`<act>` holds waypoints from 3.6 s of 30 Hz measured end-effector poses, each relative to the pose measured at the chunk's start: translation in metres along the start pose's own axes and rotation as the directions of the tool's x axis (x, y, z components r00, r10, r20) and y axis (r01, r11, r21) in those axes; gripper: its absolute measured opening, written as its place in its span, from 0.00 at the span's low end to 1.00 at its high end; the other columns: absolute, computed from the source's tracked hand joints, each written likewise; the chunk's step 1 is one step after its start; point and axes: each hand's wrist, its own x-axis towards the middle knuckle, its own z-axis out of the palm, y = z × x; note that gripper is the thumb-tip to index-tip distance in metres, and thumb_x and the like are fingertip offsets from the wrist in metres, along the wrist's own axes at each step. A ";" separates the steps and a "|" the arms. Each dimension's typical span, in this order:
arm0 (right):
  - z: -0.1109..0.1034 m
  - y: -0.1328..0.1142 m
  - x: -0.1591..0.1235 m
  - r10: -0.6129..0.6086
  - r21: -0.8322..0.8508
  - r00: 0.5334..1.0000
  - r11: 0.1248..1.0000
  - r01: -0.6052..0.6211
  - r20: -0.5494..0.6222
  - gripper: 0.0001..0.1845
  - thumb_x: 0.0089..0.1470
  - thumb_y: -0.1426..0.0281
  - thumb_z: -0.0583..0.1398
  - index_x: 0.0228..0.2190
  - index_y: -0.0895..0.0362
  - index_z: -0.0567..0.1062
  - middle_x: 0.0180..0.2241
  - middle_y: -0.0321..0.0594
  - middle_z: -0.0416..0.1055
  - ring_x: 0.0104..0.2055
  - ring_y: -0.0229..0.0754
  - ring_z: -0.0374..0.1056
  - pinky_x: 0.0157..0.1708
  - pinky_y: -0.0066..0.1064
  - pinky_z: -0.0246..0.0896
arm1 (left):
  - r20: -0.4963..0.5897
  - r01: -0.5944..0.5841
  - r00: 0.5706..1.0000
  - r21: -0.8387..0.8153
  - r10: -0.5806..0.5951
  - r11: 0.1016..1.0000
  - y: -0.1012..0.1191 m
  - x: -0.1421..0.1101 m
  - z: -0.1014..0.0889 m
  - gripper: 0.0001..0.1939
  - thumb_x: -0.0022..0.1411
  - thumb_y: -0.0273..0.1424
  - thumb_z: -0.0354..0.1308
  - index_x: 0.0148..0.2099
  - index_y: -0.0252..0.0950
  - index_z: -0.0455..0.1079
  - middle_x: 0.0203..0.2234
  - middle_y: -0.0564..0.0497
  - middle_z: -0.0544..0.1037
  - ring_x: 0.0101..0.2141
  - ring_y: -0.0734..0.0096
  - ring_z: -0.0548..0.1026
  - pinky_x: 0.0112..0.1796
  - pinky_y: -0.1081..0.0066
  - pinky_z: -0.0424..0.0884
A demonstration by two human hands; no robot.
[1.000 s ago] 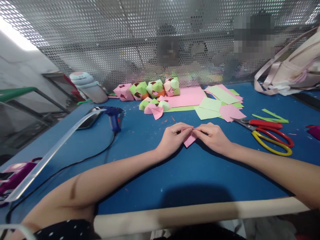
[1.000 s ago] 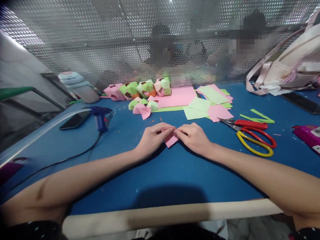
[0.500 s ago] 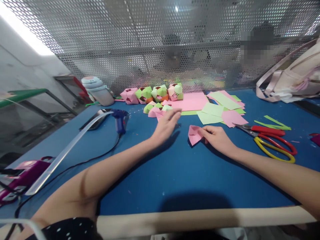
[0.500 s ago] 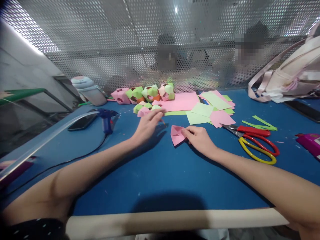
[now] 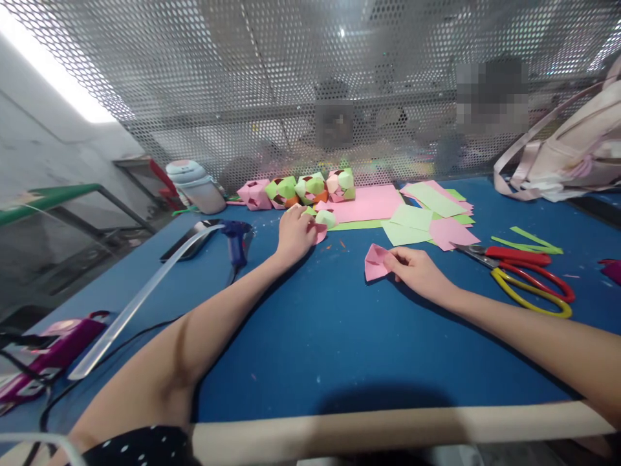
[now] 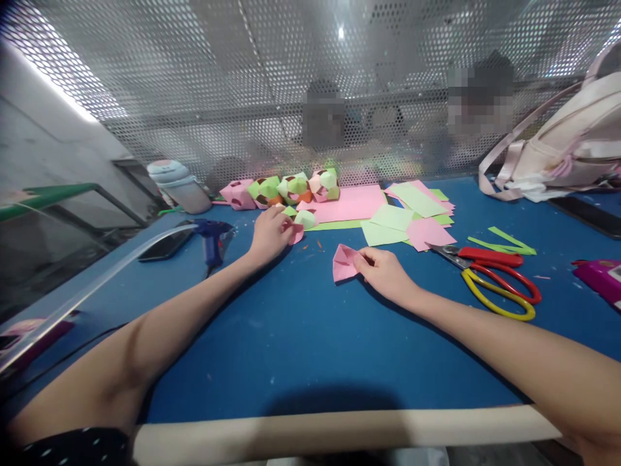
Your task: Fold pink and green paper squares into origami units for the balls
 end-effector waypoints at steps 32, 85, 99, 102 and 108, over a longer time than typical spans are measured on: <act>0.005 0.000 0.000 -0.046 0.027 0.973 0.998 0.053 -0.228 0.07 0.52 0.67 0.60 0.27 0.55 0.68 0.24 0.31 0.67 0.26 0.34 0.61 0.26 0.28 0.54 | 0.565 0.546 0.823 -0.814 0.053 0.198 0.115 -0.058 -0.007 0.09 0.55 0.30 0.62 0.38 0.34 0.67 0.33 0.52 0.74 0.34 0.74 0.73 0.36 0.71 0.70; 0.004 0.011 0.009 0.065 0.235 0.962 0.972 0.000 -0.267 0.13 0.54 0.60 0.60 0.26 0.55 0.66 0.21 0.33 0.69 0.24 0.36 0.65 0.28 0.31 0.60 | 0.523 0.530 0.840 -0.848 -0.143 0.018 0.122 -0.060 -0.004 0.10 0.49 0.28 0.67 0.26 0.32 0.68 0.28 0.53 0.74 0.30 0.77 0.71 0.35 0.72 0.66; 0.007 -0.005 -0.001 -0.025 0.275 0.986 0.959 0.071 -0.167 0.13 0.54 0.59 0.60 0.33 0.54 0.66 0.29 0.35 0.67 0.29 0.36 0.65 0.31 0.31 0.61 | 0.454 0.482 0.851 -0.875 -0.263 0.048 0.120 -0.063 0.002 0.13 0.50 0.34 0.67 0.32 0.34 0.67 0.24 0.56 0.72 0.25 0.77 0.69 0.30 0.73 0.65; 0.007 -0.008 -0.004 -0.167 0.021 0.962 0.984 0.175 -0.215 0.09 0.54 0.62 0.60 0.30 0.54 0.68 0.31 0.36 0.65 0.31 0.37 0.62 0.33 0.31 0.59 | 0.391 0.450 0.875 -0.874 -0.285 0.182 0.118 -0.063 0.002 0.12 0.51 0.35 0.66 0.32 0.34 0.68 0.24 0.56 0.72 0.25 0.77 0.68 0.30 0.74 0.63; 0.009 -0.006 -0.003 -0.173 -0.132 0.960 0.980 0.146 -0.220 0.05 0.54 0.67 0.60 0.29 0.54 0.69 0.31 0.36 0.67 0.32 0.38 0.62 0.32 0.30 0.56 | 0.329 0.390 0.920 -0.824 -0.214 0.410 0.123 -0.064 -0.006 0.11 0.55 0.36 0.63 0.37 0.34 0.72 0.32 0.50 0.76 0.32 0.72 0.71 0.35 0.72 0.66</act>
